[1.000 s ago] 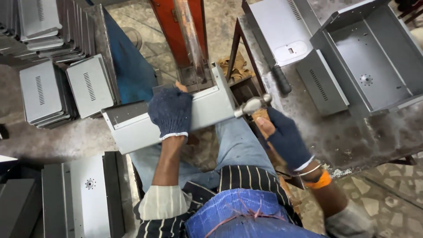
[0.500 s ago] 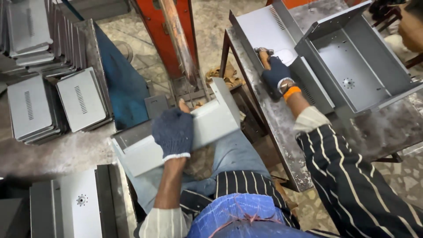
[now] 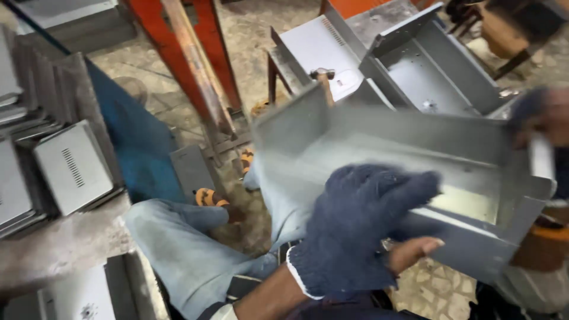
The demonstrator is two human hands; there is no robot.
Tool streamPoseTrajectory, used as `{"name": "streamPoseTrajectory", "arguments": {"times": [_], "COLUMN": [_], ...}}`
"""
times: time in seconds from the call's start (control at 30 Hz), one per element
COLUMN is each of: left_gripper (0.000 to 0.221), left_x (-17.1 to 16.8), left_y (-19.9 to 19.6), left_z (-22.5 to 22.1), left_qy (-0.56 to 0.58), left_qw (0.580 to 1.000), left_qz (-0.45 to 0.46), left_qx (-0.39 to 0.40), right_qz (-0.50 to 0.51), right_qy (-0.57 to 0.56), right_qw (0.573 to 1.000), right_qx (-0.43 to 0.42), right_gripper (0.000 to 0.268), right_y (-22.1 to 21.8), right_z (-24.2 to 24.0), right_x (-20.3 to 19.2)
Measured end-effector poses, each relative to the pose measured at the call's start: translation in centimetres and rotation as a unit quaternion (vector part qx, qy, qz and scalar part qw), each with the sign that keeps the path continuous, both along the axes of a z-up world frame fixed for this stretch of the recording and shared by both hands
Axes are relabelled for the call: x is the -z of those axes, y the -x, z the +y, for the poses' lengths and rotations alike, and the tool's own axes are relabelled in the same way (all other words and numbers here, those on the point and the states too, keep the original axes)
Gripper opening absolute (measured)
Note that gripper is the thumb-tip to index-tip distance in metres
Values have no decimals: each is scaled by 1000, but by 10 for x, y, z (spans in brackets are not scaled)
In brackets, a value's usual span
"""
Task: Spot welding metal enclosure parts and using a hammer to adjust or straighten them.
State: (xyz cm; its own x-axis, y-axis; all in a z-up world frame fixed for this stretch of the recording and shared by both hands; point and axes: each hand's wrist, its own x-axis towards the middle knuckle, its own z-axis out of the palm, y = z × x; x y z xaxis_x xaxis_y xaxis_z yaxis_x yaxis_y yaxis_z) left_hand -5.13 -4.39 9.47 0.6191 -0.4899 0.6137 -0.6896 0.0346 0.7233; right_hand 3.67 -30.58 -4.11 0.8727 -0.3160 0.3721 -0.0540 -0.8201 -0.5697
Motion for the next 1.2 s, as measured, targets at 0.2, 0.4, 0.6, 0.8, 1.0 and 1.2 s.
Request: {"name": "streamPoseTrajectory", "arguments": {"times": [0.2, 0.4, 0.6, 0.8, 1.0, 1.2], "left_gripper": [46, 14, 21, 47, 26, 41], "left_x": [75, 160, 273, 280, 394, 192], "left_y": [-18, -49, -47, 18, 93, 51], "left_z": [-1, 71, 221, 310, 408, 399], "left_qy": [40, 15, 37, -384, -456, -491], "left_qw": [998, 936, 847, 529, 450, 596], "left_qz": [46, 241, 205, 253, 335, 270], "left_qx": [0, -256, -489, -713, -691, -575], "right_qz": [-17, -40, -52, -155, -44, -59], "right_qy": [180, 342, 286, 216, 17, 52], "right_qw": [974, 910, 937, 964, 927, 792], "right_qx": [135, 232, 195, -16, -372, -606], "right_gripper": [40, 45, 33, 32, 33, 69], "right_y": [-1, -20, -22, -7, 25, 45], "right_z": [-63, -104, -73, 83, 222, 330], "right_x": [-21, 5, 6, 44, 70, 3]}}
